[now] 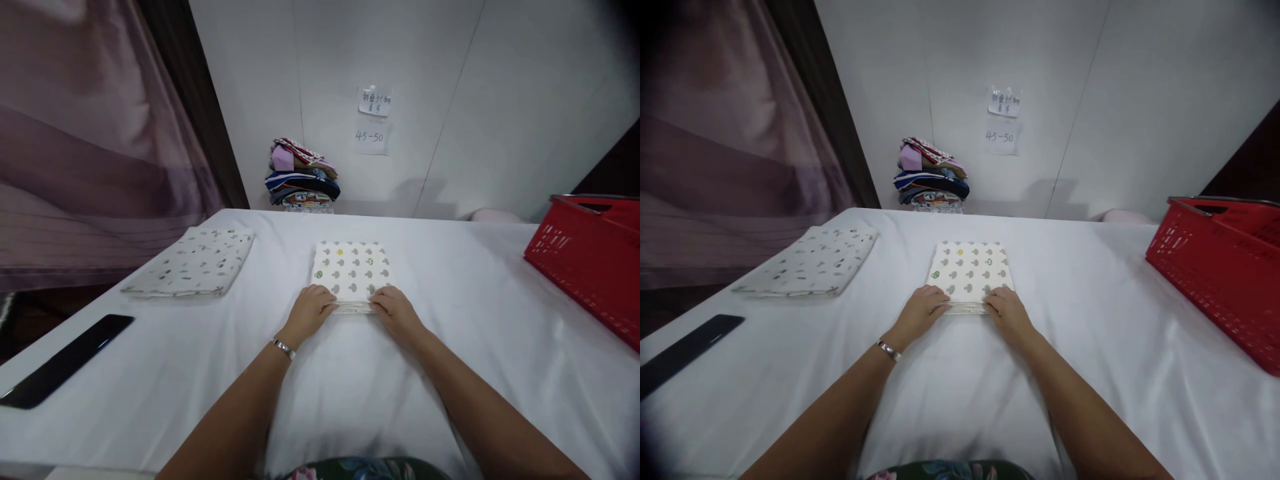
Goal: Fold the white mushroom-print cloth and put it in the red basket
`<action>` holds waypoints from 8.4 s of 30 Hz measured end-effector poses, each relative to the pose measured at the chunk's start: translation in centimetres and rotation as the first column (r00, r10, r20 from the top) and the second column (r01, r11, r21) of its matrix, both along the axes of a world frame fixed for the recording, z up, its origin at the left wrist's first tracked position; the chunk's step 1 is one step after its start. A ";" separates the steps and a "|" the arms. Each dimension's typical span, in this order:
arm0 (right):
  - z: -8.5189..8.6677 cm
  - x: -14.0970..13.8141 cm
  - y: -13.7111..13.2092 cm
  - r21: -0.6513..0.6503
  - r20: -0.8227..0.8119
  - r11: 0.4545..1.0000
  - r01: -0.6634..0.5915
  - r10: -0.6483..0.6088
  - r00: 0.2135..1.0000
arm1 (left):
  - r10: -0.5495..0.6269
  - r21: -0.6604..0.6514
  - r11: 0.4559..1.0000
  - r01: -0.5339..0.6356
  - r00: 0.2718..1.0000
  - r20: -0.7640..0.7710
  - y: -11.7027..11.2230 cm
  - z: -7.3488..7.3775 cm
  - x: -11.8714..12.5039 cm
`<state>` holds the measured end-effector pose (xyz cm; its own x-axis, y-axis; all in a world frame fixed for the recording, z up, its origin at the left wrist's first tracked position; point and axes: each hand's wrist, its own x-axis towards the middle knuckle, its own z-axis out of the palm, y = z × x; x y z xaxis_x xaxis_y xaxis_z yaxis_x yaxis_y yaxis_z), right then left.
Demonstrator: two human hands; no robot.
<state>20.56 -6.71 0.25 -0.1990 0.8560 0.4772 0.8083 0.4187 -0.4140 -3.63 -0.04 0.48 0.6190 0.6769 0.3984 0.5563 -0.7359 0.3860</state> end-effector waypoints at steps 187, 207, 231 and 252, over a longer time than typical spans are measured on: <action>-0.5 0.2 -0.2 0.113 0.240 0.993 -0.040 0.012 0.971 | 0.073 0.066 0.995 -0.070 0.996 -0.044 -0.9 0.4 0.8; -0.5 -0.2 -0.3 0.150 0.215 0.989 0.008 -0.041 0.976 | 0.010 0.090 0.996 -0.012 1.000 0.029 -0.8 -0.6 0.5; -0.5 0.4 -0.8 0.059 0.251 0.997 -0.057 0.040 0.967 | -0.034 0.095 0.995 0.038 0.998 -0.044 -1.0 0.0 0.3; -0.4 -1.0 -0.9 0.052 0.113 0.997 0.060 -0.065 0.991 | 0.086 -0.016 0.996 -0.086 0.996 0.026 -1.5 0.1 1.2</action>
<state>19.55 -7.63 -0.12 -0.2016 0.8450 0.4954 0.8744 0.3831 -0.2976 -2.40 -1.49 0.53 0.5475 0.7332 0.4033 0.6065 -0.6798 0.4124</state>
